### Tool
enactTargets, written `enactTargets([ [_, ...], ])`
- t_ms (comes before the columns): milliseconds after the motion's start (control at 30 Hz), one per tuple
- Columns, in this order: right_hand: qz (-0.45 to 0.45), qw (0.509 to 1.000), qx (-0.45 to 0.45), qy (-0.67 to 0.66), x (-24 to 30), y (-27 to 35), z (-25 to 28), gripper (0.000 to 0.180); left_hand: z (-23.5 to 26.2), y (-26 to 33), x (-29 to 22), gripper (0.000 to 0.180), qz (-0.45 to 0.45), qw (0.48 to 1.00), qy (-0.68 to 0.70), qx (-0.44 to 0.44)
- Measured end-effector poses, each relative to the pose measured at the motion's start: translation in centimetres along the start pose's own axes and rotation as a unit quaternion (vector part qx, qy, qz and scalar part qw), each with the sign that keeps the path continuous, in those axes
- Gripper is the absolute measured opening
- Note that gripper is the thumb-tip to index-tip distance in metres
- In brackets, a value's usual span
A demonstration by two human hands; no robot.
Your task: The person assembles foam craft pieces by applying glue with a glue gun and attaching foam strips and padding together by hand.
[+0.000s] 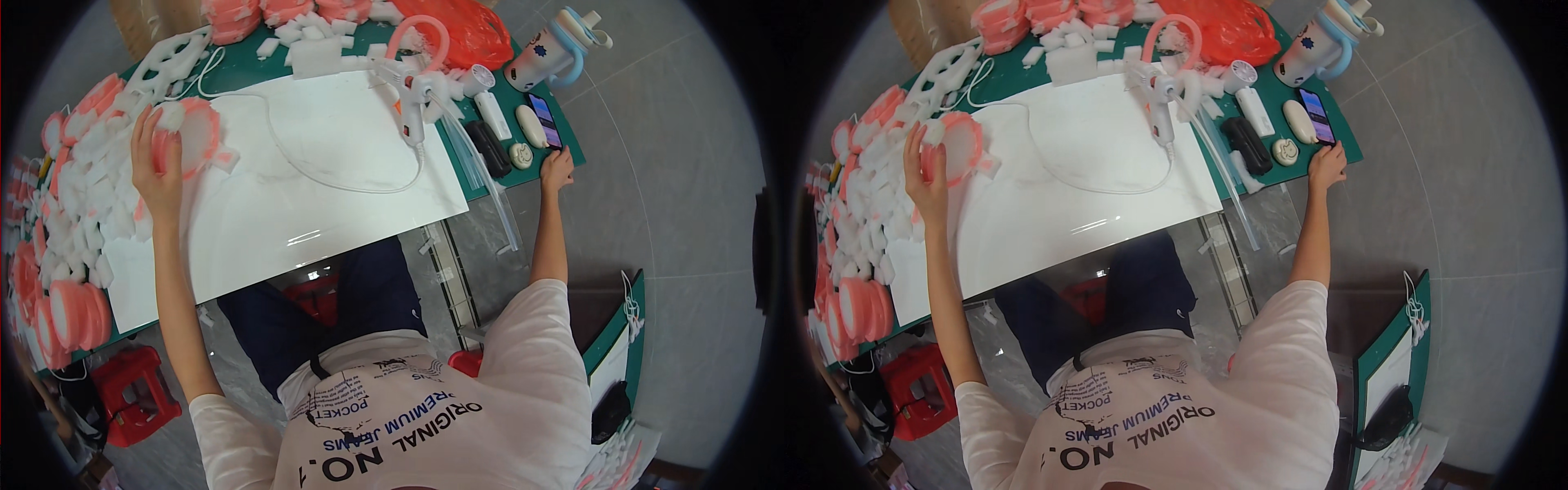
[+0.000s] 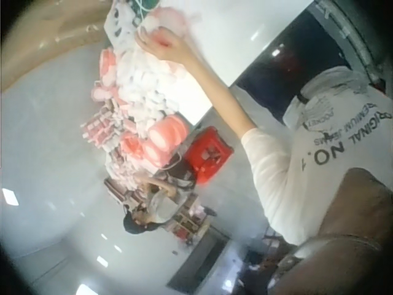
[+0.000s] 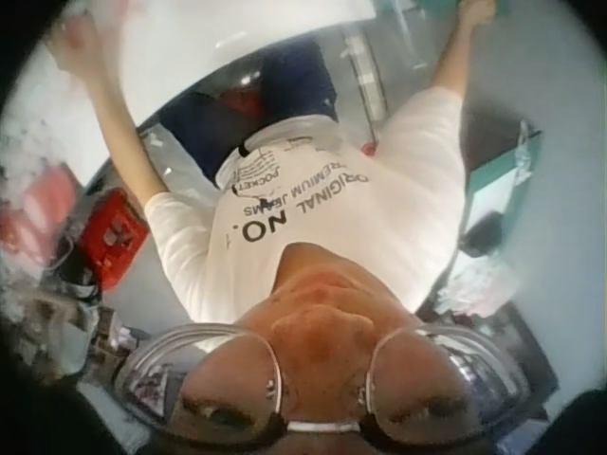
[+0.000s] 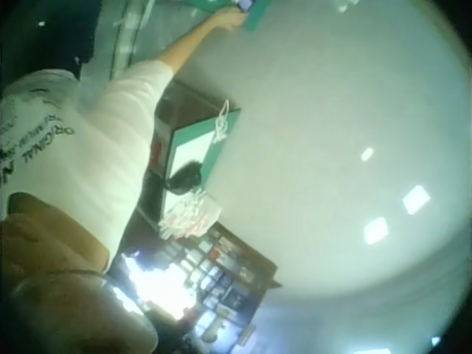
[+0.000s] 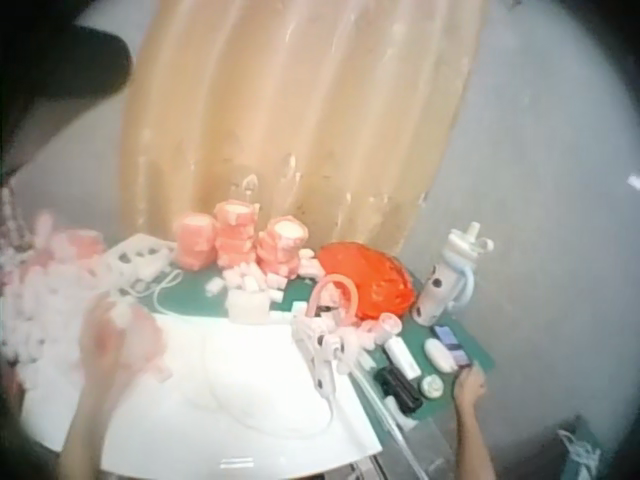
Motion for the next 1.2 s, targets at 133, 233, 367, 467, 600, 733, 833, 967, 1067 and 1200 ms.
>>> enactTargets([
  [133, 0.001, 0.999, -0.031, -0.023, 0.3, 0.1, 1.1, 0.037, 0.0, 0.3, 0.1, 0.035, -0.008, 1.000, -0.007, -0.007],
  [233, 0.029, 0.970, -0.223, -0.097, 1.2, -2.0, 6.0, 0.025, -0.3, 0.5, 0.5, 0.035, 0.027, 0.999, 0.022, -0.004],
  [367, 0.119, 0.876, -0.300, -0.359, 7.4, -5.4, 19.5, 0.027, -0.1, 0.0, -0.1, 0.034, 0.009, 1.000, 0.002, 0.004],
  [467, 0.247, 0.514, 0.149, -0.808, 15.0, -7.3, 27.8, 0.044, 0.3, -0.2, -0.3, 0.034, -0.003, 1.000, -0.015, 0.005],
  [600, 0.254, 0.279, 0.472, -0.797, 29.3, -0.7, 33.8, 0.038, -0.4, -0.2, -0.6, 0.034, -0.007, 1.000, 0.006, 0.003],
  [733, 0.249, 0.043, 0.727, -0.638, 40.3, 4.4, 34.1, 0.066, 1.0, 0.6, 3.3, 0.033, 0.000, 0.999, -0.008, -0.034],
  [833, 0.269, 0.006, 0.732, -0.626, 43.5, 7.1, 34.5, 0.067, 1.0, 1.3, 6.0, 0.027, 0.006, 0.999, -0.033, 0.024],
  [967, 0.316, -0.074, 0.725, -0.608, 47.4, 8.7, 37.0, 0.067, 0.4, -0.3, -0.5, 0.028, -0.021, 0.999, -0.035, -0.026],
  [1067, 0.340, -0.138, 0.723, -0.586, 50.7, 11.4, 38.2, 0.067, 0.6, 0.5, -0.3, 0.033, -0.049, 0.998, -0.033, -0.027],
  [1200, 0.383, -0.225, 0.711, -0.546, 55.0, 14.1, 41.0, 0.068, -0.3, 0.3, -0.4, 0.037, -0.005, 1.000, 0.012, 0.003],
])
Point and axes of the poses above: each hand's wrist, its own y-axis away from the middle knuckle, its own z-axis out of the back of the hand, x = y × z, the point moved 2 cm from there along -y, towards the middle knuckle, and after that the axes turned 11 degrees about z, right-handed, at the moved point
